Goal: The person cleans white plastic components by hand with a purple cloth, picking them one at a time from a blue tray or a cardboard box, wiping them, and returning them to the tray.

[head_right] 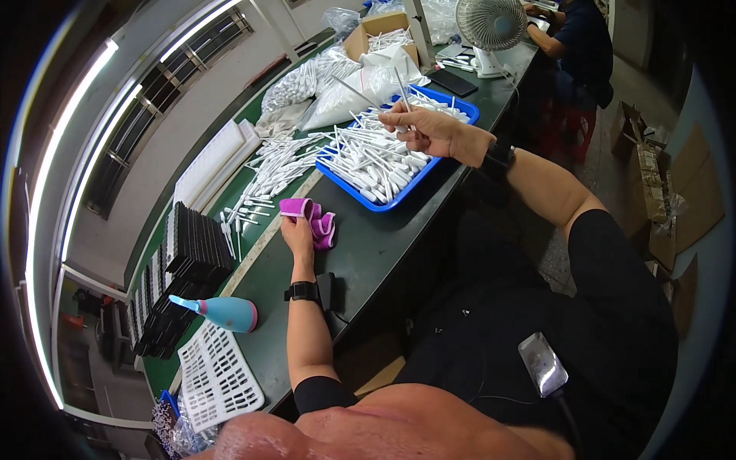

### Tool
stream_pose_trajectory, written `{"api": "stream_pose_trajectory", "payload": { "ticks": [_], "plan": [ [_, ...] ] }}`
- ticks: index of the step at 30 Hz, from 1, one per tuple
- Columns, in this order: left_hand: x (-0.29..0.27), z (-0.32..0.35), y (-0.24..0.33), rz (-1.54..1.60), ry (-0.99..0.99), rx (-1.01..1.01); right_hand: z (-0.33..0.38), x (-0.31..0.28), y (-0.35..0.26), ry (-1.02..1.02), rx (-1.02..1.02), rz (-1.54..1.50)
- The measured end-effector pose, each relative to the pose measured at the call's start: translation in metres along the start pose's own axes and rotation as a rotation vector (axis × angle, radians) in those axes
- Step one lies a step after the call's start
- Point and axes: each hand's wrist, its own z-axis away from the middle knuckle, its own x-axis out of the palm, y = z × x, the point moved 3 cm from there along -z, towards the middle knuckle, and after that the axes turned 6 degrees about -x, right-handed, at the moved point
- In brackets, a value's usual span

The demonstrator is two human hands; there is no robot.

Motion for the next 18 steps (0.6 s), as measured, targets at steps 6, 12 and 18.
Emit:
{"api": "stream_pose_trajectory", "payload": {
  "ticks": [6,12,18],
  "plan": [
    [-0.003,0.003,-0.004,-0.094,0.022,-0.018,0.008,0.004,0.012,-0.056,0.052,0.048],
    [-0.004,-0.009,-0.016,-0.008,-0.005,-0.031,-0.001,0.015,0.022,0.019,0.076,0.125],
    [-0.005,-0.009,-0.007,-0.075,0.022,-0.042,-0.009,0.023,0.030,-0.019,-0.006,0.250]
  ]
}}
